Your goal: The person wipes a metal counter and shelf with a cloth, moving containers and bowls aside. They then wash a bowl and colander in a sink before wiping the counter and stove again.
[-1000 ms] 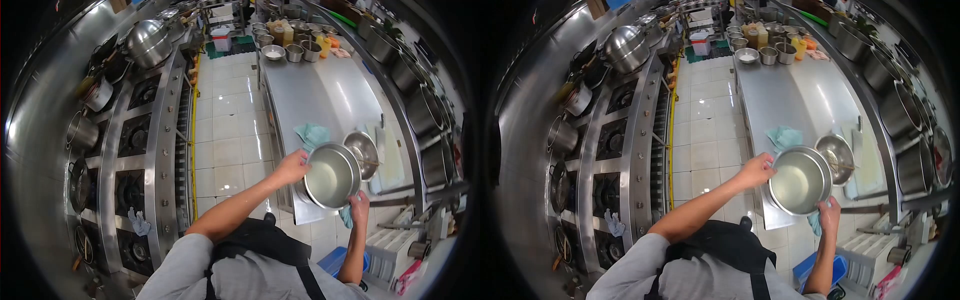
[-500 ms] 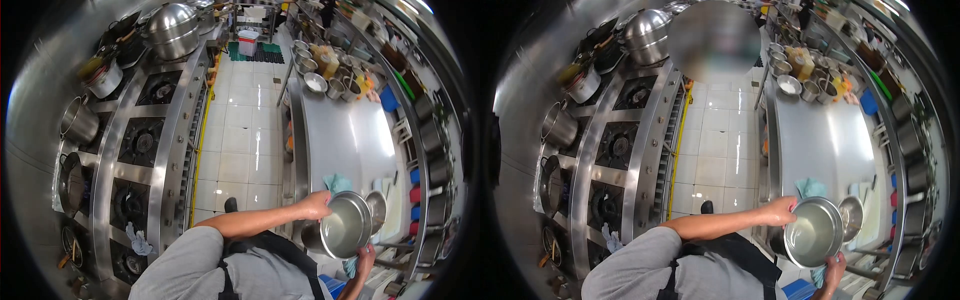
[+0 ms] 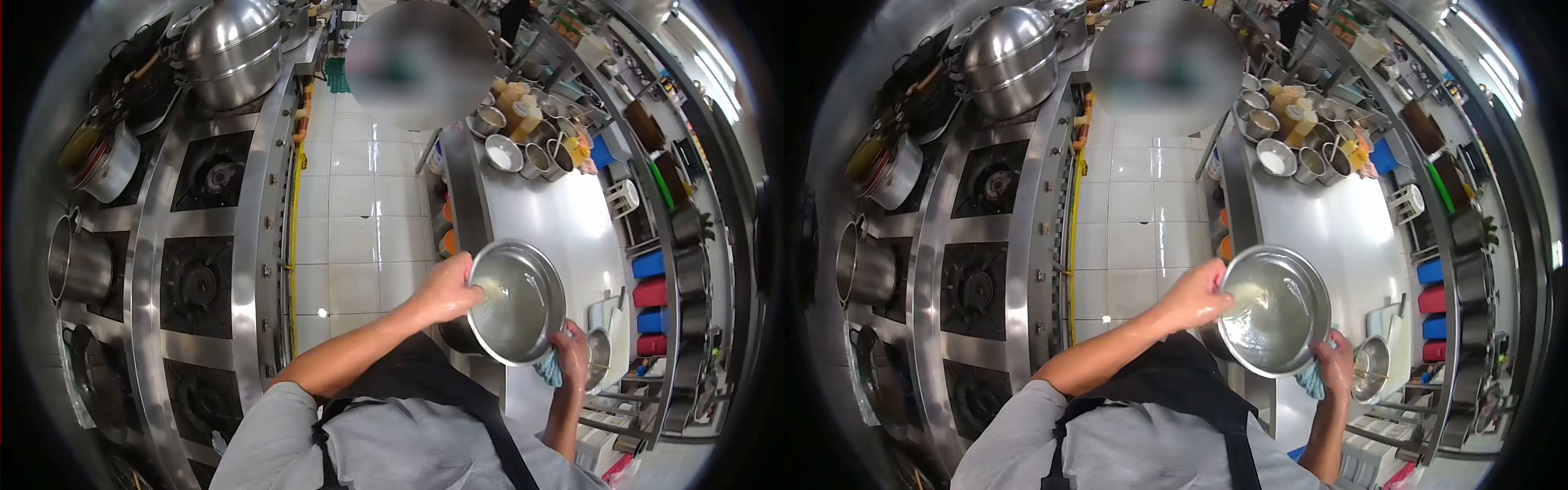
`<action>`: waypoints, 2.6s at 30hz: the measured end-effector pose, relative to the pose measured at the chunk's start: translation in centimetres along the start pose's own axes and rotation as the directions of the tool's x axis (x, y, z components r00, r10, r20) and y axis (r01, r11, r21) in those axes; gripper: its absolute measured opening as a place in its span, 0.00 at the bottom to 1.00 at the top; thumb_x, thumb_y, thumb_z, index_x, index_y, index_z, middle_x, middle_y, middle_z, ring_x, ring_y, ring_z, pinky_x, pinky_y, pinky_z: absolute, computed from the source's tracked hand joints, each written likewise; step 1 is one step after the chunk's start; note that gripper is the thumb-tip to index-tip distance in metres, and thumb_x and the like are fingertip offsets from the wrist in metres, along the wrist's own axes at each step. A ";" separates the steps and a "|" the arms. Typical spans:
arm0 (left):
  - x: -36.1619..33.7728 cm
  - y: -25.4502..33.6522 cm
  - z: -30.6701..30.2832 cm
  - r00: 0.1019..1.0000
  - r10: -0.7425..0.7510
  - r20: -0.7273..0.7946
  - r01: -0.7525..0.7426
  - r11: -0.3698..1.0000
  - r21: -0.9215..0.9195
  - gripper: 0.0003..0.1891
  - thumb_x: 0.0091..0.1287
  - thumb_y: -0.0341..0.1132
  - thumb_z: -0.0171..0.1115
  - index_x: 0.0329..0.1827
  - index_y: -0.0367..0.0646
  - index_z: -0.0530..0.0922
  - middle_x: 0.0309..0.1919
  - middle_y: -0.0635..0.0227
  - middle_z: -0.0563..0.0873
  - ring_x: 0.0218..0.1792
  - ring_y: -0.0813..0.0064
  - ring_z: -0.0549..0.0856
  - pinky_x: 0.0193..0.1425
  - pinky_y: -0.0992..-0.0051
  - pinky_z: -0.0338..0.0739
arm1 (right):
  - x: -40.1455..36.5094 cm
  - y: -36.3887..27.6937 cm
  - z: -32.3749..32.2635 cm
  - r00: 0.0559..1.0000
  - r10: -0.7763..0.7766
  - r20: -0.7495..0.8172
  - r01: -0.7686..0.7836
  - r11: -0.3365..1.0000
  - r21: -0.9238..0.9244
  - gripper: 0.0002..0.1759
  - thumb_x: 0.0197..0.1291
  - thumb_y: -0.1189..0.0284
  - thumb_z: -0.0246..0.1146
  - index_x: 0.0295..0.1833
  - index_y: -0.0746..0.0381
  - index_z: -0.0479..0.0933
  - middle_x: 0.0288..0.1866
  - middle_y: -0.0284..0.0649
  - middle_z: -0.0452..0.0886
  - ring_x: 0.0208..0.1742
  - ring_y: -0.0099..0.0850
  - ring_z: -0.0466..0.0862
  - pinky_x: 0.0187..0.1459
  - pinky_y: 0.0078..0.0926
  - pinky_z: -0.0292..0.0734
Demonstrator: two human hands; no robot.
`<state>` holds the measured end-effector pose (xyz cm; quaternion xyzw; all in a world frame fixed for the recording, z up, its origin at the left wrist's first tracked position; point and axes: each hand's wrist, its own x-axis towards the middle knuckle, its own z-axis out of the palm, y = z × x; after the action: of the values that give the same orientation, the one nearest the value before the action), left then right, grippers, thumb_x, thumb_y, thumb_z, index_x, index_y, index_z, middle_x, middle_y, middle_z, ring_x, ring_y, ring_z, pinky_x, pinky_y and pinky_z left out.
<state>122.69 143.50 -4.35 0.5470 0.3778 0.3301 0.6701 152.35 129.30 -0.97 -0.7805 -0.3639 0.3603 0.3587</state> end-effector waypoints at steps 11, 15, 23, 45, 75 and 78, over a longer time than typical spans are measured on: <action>2.6 -4.7 -17.6 0.794 -0.120 -0.596 0.118 0.992 -0.043 0.10 0.59 0.25 0.64 0.32 0.43 0.69 0.24 0.74 0.74 0.23 0.83 0.75 0.25 0.74 0.71 | 18.3 -13.3 20.4 0.859 -0.230 0.457 0.251 0.968 0.016 0.04 0.53 0.79 0.65 0.36 0.66 0.82 0.33 0.31 0.84 0.37 0.19 0.80 0.43 0.21 0.75; 0.5 -4.8 -23.5 0.604 -0.121 -0.788 0.066 0.993 -0.102 0.12 0.60 0.25 0.64 0.31 0.45 0.67 0.23 0.76 0.72 0.21 0.85 0.72 0.22 0.77 0.67 | 21.3 -20.3 29.5 0.672 -0.299 0.677 0.366 0.929 0.047 0.09 0.54 0.78 0.65 0.40 0.70 0.84 0.35 0.32 0.86 0.38 0.20 0.81 0.44 0.22 0.76; -4.9 -2.3 -38.8 0.325 -0.116 -0.939 -0.078 0.986 -0.148 0.13 0.58 0.20 0.61 0.30 0.47 0.65 0.22 0.76 0.73 0.20 0.83 0.76 0.20 0.78 0.72 | 22.7 -30.4 50.6 0.410 -0.368 0.835 0.542 0.834 0.101 0.07 0.53 0.76 0.66 0.36 0.69 0.81 0.30 0.30 0.80 0.34 0.19 0.75 0.36 0.24 0.72; -10.9 -3.5 -67.6 0.091 -0.134 -0.987 -0.133 0.980 -0.145 0.12 0.57 0.21 0.62 0.29 0.46 0.67 0.23 0.78 0.70 0.20 0.84 0.71 0.20 0.78 0.70 | 19.7 -42.5 85.1 0.241 -0.322 0.915 0.556 0.819 0.141 0.11 0.55 0.73 0.67 0.40 0.70 0.83 0.26 0.34 0.80 0.28 0.21 0.76 0.31 0.28 0.71; 5.3 -8.4 -33.4 0.836 -0.548 0.005 0.523 0.801 0.292 0.09 0.77 0.42 0.64 0.46 0.48 0.78 0.35 0.76 0.80 0.28 0.85 0.80 0.34 0.83 0.68 | 18.8 -9.0 32.0 0.828 -0.274 0.490 -0.115 0.772 0.626 0.19 0.69 0.62 0.65 0.57 0.63 0.85 0.55 0.45 0.88 0.56 0.40 0.86 0.60 0.37 0.78; 8.8 -8.5 -25.6 0.764 -0.618 0.186 0.480 0.737 0.477 0.09 0.78 0.42 0.62 0.44 0.48 0.78 0.34 0.76 0.80 0.30 0.84 0.81 0.34 0.82 0.68 | 14.9 -4.2 18.6 0.979 -0.191 0.064 0.188 0.981 0.055 0.18 0.58 0.63 0.70 0.54 0.52 0.86 0.51 0.50 0.85 0.54 0.47 0.84 0.57 0.45 0.78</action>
<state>105.04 161.85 -16.92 0.5812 0.4648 -0.0676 0.6645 142.87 149.14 -11.02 -0.7203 -0.4399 0.3600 0.3976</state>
